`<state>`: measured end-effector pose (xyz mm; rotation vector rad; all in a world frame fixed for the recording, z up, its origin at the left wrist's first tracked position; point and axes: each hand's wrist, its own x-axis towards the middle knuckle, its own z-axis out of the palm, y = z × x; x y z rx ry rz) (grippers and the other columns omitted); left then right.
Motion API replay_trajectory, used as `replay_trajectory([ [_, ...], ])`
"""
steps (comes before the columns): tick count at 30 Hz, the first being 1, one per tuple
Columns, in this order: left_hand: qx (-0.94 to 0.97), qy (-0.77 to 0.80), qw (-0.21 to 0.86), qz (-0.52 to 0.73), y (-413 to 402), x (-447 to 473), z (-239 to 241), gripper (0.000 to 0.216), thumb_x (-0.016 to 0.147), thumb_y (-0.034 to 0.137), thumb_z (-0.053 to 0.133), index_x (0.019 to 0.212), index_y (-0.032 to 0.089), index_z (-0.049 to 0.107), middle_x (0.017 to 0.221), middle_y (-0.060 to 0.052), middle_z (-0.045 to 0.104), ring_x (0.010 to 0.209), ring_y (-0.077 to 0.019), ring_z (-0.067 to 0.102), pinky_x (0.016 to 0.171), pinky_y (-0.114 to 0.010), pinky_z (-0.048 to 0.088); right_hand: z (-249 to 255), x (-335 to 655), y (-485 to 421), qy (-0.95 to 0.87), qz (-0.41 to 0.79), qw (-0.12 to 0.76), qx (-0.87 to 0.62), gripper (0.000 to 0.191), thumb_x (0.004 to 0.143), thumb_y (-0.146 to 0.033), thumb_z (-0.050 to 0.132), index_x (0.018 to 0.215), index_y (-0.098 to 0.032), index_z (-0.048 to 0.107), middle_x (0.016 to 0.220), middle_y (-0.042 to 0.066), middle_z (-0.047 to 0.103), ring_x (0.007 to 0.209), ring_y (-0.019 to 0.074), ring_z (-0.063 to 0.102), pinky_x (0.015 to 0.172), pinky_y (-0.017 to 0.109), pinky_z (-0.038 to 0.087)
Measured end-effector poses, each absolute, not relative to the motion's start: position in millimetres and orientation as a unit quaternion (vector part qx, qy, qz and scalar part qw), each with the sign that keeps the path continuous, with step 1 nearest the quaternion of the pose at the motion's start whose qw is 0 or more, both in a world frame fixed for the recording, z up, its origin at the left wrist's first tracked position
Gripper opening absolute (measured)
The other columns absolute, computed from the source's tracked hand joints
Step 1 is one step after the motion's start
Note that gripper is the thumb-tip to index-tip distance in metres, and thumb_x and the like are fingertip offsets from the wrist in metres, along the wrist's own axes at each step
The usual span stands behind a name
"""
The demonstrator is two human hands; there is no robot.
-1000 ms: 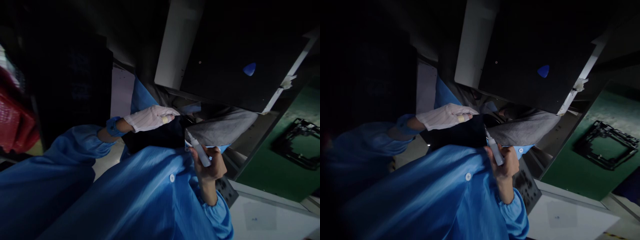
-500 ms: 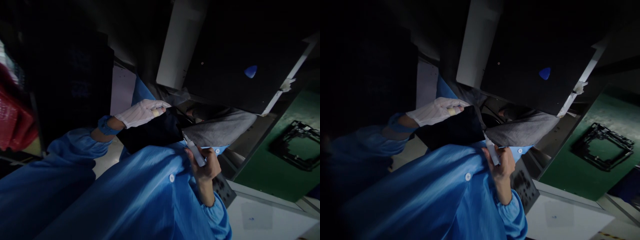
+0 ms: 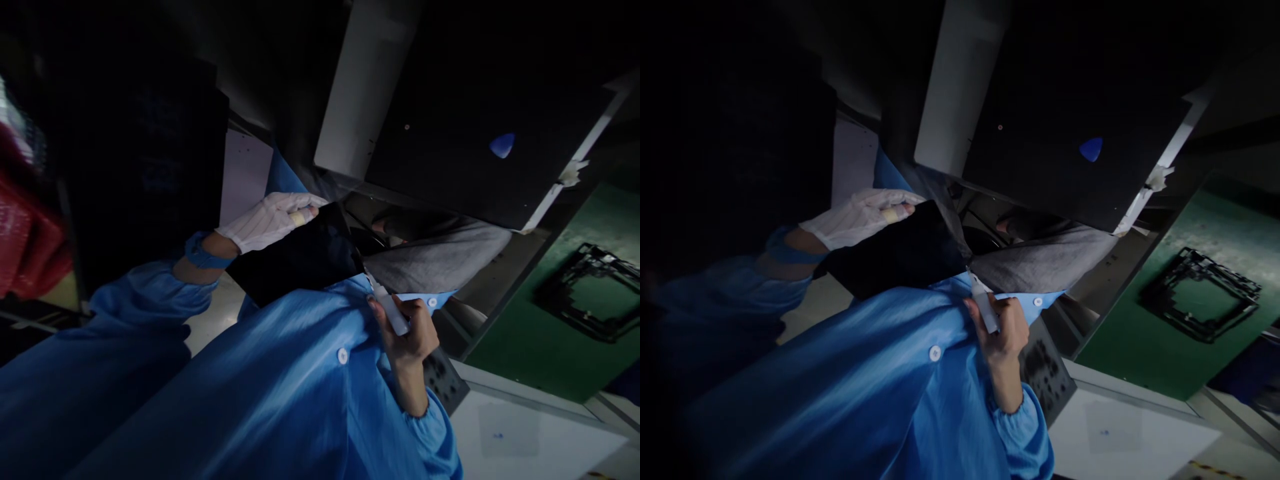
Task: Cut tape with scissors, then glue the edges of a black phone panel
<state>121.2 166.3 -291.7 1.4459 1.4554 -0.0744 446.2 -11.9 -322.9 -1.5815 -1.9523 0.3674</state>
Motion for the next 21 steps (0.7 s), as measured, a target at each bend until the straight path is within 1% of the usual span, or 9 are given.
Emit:
replay_trajectory([
  [4, 0.594, 0.617, 0.516, -0.020, 164.3, 117.9, -294.6, 0.052, 0.118, 0.029, 0.048, 0.158, 0.013, 0.078, 0.151, -0.009, 0.085, 0.143, -0.0211, 0.079, 0.133, -0.036, 0.060, -326.0, 450.6, -20.1, -0.734, 0.134, 0.279, -0.604, 0.025, 0.114, -0.046, 0.088, 0.112, -0.026, 0.073, 0.083, -0.001, 0.074, 0.066, 0.0205, 0.069, 0.062, 0.034, 0.053],
  [7, 0.586, 0.616, 0.526, -0.003, 163.2, 117.7, -293.7, 0.051, 0.117, 0.028, 0.048, 0.156, 0.015, 0.079, 0.153, -0.006, 0.084, 0.141, -0.0187, 0.078, 0.134, -0.035, 0.059, -323.2, 449.5, -20.0, -0.730, 0.133, 0.275, -0.611, 0.027, 0.116, -0.050, 0.084, 0.110, -0.025, 0.074, 0.080, -0.001, 0.074, 0.065, 0.0205, 0.069, 0.061, 0.034, 0.053],
  [9, 0.583, 0.616, 0.530, 0.003, 163.1, 117.8, -292.2, 0.051, 0.117, 0.027, 0.048, 0.156, 0.015, 0.078, 0.155, -0.006, 0.084, 0.141, -0.0179, 0.077, 0.134, -0.036, 0.058, -320.3, 448.5, -18.4, -0.725, 0.131, 0.278, -0.617, 0.028, 0.118, -0.050, 0.082, 0.110, -0.024, 0.074, 0.078, -0.001, 0.073, 0.063, 0.0196, 0.067, 0.059, 0.033, 0.051],
  [12, 0.580, 0.613, 0.537, 0.012, 163.6, 117.0, -291.0, 0.050, 0.117, 0.030, 0.051, 0.155, 0.013, 0.078, 0.158, -0.008, 0.083, 0.144, -0.0196, 0.075, 0.137, -0.040, 0.056, -318.1, 448.6, -17.1, -0.730, 0.131, 0.284, -0.608, 0.027, 0.118, -0.047, 0.083, 0.108, -0.024, 0.073, 0.078, -0.002, 0.073, 0.061, 0.0180, 0.065, 0.059, 0.032, 0.049],
  [15, 0.585, 0.610, 0.535, 0.008, 163.8, 115.7, -292.2, 0.050, 0.116, 0.030, 0.052, 0.155, 0.016, 0.079, 0.160, -0.006, 0.083, 0.148, -0.0214, 0.074, 0.138, -0.042, 0.055, -318.7, 448.4, -19.5, -0.728, 0.130, 0.285, -0.610, 0.025, 0.116, -0.045, 0.085, 0.108, -0.024, 0.073, 0.079, -0.002, 0.073, 0.061, 0.0183, 0.065, 0.059, 0.032, 0.049],
  [18, 0.591, 0.610, 0.528, -0.002, 163.4, 115.1, -293.4, 0.050, 0.117, 0.030, 0.050, 0.157, 0.017, 0.078, 0.160, -0.006, 0.082, 0.148, -0.0219, 0.074, 0.138, -0.042, 0.055, -318.9, 445.0, -23.3, -0.696, 0.137, 0.312, -0.632, 0.026, 0.114, -0.045, 0.086, 0.104, -0.024, 0.075, 0.078, -0.001, 0.073, 0.061, 0.0189, 0.065, 0.059, 0.032, 0.048],
  [21, 0.598, 0.608, 0.522, -0.012, 163.1, 115.8, -292.6, 0.050, 0.118, 0.029, 0.049, 0.156, 0.015, 0.078, 0.160, -0.008, 0.082, 0.148, -0.0221, 0.075, 0.138, -0.042, 0.055, -317.5, 442.4, -20.5, -0.607, 0.159, 0.389, -0.674, 0.033, 0.111, -0.051, 0.090, 0.098, -0.023, 0.077, 0.077, -0.001, 0.073, 0.061, 0.0180, 0.064, 0.059, 0.031, 0.048],
])
